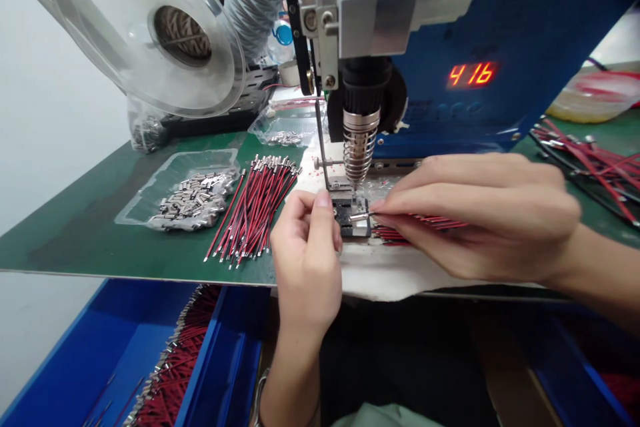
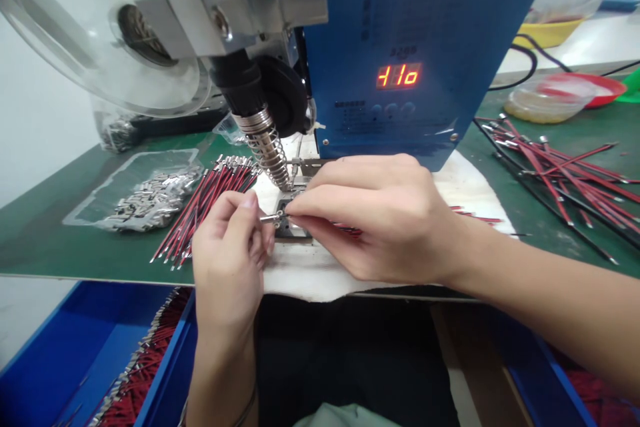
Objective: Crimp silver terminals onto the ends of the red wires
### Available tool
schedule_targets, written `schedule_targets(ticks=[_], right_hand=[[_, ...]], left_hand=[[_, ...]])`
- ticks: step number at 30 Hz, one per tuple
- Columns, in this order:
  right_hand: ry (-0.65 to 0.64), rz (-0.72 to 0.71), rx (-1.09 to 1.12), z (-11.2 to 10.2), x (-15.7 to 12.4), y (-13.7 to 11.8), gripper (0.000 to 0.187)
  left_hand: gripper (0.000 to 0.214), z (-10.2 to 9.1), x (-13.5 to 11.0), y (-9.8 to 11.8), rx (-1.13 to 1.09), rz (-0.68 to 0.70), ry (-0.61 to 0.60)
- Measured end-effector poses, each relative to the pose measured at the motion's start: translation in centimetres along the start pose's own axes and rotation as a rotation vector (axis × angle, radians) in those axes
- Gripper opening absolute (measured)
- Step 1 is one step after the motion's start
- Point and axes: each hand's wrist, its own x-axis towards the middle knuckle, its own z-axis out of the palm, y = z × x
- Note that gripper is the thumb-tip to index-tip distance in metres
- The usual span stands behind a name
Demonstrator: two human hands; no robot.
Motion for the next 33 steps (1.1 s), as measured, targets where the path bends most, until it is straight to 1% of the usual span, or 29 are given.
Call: schedule_targets(ticks=[5, 12, 16, 19, 23, 26, 29, 31, 33], right_hand=[[-0.007, 0.006, -0.004, 0.0, 0.0, 0.0, 0.018], [0.015, -0.002, 0.016, 0.4, 0.0, 0.3, 0.017], [0.015, 0.04, 0.022, 0.3, 0.1, 0.4, 0.014], [-0.003, 0.117, 0.07, 0.2, 0.2, 0.4, 0.012], [-0.029, 0.249, 0.221, -0.1, 0.5, 0.1, 0.012], [-0.035, 0.366, 0.421, -0.6, 0.8, -0.3, 0.008], [-0.064, 0.496, 0.629, -1.3, 1.1, -0.2, 0.01], [-0.086, 0.542, 0.764, -1.8, 1.0, 0.0, 0.013], [-0.126, 0.551, 0.907, -2.1, 0.9, 0.3, 0.017]], left_hand=[[0.039, 0.0, 0.0, 0.0, 0.01, 0.006, -0.005], [0.04, 0.1, 0.0, 0.1, 0.011, 0.001, -0.011], [0.041, 0.0, 0.1, 0.2, 0.027, -0.014, -0.013], [0.041, -0.1, 0.1, 0.2, 0.029, -0.023, -0.014], [0.04, -0.3, 0.0, 0.0, 0.01, -0.033, -0.014], [0.04, -0.6, 0.0, -0.2, -0.011, -0.056, -0.019], [0.039, -0.7, -0.1, -0.2, -0.016, -0.071, -0.034], [0.039, -0.7, -0.1, -0.1, -0.015, -0.069, -0.032], [0.04, -0.7, -0.1, -0.1, -0.013, -0.067, -0.021]])
